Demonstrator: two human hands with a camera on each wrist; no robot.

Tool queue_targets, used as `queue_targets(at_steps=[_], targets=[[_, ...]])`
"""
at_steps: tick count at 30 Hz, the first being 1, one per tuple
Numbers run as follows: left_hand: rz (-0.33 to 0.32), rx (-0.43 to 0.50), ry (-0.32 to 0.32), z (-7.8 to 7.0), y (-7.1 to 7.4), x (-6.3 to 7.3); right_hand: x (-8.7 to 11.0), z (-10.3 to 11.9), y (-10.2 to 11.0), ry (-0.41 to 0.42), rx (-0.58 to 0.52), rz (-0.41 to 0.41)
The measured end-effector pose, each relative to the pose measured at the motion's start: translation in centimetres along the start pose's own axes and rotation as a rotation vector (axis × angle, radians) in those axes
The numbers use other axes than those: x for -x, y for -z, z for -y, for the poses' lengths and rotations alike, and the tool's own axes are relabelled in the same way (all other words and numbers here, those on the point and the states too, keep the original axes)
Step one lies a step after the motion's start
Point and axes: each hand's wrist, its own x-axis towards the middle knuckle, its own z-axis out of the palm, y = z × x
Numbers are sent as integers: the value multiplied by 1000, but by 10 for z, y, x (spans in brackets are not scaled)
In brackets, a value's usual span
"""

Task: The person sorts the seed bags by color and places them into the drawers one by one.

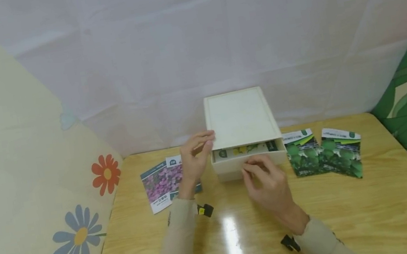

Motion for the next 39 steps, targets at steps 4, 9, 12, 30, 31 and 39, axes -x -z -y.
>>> queue_targets(at_steps=[4, 9, 12, 30, 31, 39], targets=[[-8, 5, -4, 0, -1, 1, -2, -2, -1, 0, 1, 9], [-9, 4, -14, 0, -1, 1, -4, -3, -3, -6, -4, 9], [-8, 8, -13, 0, -1, 1, -4, -4, -4, -11, -14, 0], [-22, 14, -27, -1, -2, 0, -10, -12, -9, -9, -26, -1], [-21, 14, -29, -2, -2, 0, -10, -12, -9, -13, -23, 1], [-20, 14, -36, -1, -3, 0, -10, -13, -10, -34, -6, -2]])
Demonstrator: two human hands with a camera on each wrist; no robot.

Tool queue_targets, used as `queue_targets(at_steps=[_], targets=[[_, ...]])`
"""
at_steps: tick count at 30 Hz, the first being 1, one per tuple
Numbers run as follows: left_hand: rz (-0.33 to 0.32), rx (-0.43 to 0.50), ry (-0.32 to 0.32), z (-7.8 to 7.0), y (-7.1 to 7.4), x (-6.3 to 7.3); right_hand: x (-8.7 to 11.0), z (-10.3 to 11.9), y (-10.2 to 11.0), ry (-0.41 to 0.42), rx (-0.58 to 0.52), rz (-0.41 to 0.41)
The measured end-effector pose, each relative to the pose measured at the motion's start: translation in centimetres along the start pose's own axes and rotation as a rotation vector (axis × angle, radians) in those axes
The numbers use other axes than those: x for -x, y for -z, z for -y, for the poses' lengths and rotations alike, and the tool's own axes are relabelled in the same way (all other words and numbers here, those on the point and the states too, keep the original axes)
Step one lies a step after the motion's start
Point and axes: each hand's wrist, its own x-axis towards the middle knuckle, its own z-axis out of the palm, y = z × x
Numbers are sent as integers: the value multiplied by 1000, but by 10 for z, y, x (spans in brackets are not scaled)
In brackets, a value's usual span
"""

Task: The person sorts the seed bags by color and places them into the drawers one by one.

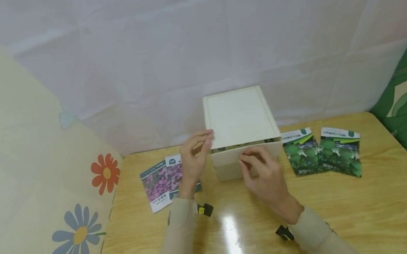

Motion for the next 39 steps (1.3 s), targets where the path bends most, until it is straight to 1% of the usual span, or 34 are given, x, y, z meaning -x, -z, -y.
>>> queue_targets(at_steps=[6, 10, 39], targets=[[1, -1, 14, 2, 0, 3, 0, -3, -2, 1, 0, -13], [-4, -3, 12, 2, -1, 4, -1, -4, -2, 9, 5, -13], [-13, -25, -3, 2, -1, 1, -5, -7, -9, -16, -11, -17]])
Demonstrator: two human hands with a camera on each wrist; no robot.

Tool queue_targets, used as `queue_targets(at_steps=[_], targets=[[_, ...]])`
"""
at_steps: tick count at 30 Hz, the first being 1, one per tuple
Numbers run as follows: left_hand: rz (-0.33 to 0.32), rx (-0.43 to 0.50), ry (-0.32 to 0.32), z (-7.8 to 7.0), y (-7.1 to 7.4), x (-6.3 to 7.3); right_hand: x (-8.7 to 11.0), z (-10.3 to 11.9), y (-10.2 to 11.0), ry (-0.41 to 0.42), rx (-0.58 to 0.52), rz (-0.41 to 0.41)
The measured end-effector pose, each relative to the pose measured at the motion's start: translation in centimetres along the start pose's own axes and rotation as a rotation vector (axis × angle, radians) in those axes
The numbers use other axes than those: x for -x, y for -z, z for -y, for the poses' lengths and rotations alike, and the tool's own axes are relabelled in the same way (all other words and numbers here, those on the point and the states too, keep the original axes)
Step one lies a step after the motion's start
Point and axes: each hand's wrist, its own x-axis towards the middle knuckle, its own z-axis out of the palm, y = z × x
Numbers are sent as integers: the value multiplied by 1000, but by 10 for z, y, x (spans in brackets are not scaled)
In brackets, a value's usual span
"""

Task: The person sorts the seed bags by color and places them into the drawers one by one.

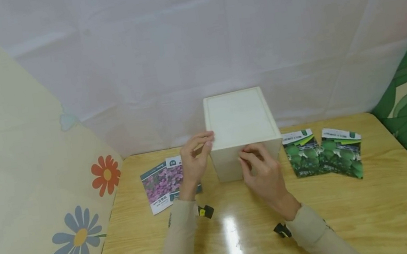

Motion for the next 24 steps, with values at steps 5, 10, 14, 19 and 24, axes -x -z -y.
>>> queue_targets(at_steps=[5, 10, 14, 19, 24], targets=[[0, 2, -7, -1, 0, 0, 0, 0, 0, 11, 2, -11], [-3, 3, -6, -1, 0, 0, 2, -1, -1, 17, 2, -18], [-8, -2, 5, -2, 0, 2, 3, -1, -1, 17, 6, -17], [-10, -12, 27, -3, 0, 3, 6, -1, -1, 7, 21, -2], [0, -19, 36, -3, 0, 2, 10, -1, 1, -36, 34, 4]])
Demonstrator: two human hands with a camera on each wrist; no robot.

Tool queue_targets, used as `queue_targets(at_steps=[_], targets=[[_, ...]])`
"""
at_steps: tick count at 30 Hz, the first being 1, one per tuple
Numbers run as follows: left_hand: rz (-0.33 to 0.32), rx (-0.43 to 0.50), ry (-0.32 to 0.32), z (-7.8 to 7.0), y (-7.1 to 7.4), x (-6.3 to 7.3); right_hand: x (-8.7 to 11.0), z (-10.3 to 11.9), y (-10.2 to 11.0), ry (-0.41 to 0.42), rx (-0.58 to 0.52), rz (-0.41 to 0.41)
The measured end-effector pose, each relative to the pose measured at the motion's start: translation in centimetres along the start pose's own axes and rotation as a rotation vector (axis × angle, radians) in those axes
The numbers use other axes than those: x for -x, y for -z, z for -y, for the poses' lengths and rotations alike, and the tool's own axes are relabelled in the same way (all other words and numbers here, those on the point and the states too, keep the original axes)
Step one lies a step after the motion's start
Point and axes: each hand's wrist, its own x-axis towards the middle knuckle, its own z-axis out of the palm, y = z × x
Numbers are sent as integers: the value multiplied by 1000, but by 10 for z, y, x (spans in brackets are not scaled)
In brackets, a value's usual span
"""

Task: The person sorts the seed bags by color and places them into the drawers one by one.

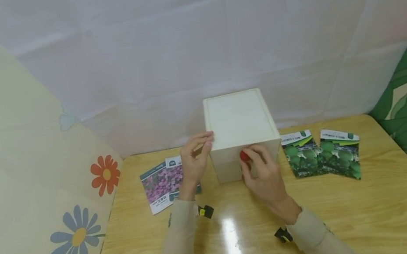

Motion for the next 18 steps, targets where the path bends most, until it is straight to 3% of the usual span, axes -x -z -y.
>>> queue_targets(at_steps=[9, 18], targets=[[-1, -3, -8, -1, 0, -1, 9, -1, 1, -65, -36, -2], [-7, 5, -23, -1, 0, 1, 22, -2, 1, -168, -11, 57]])
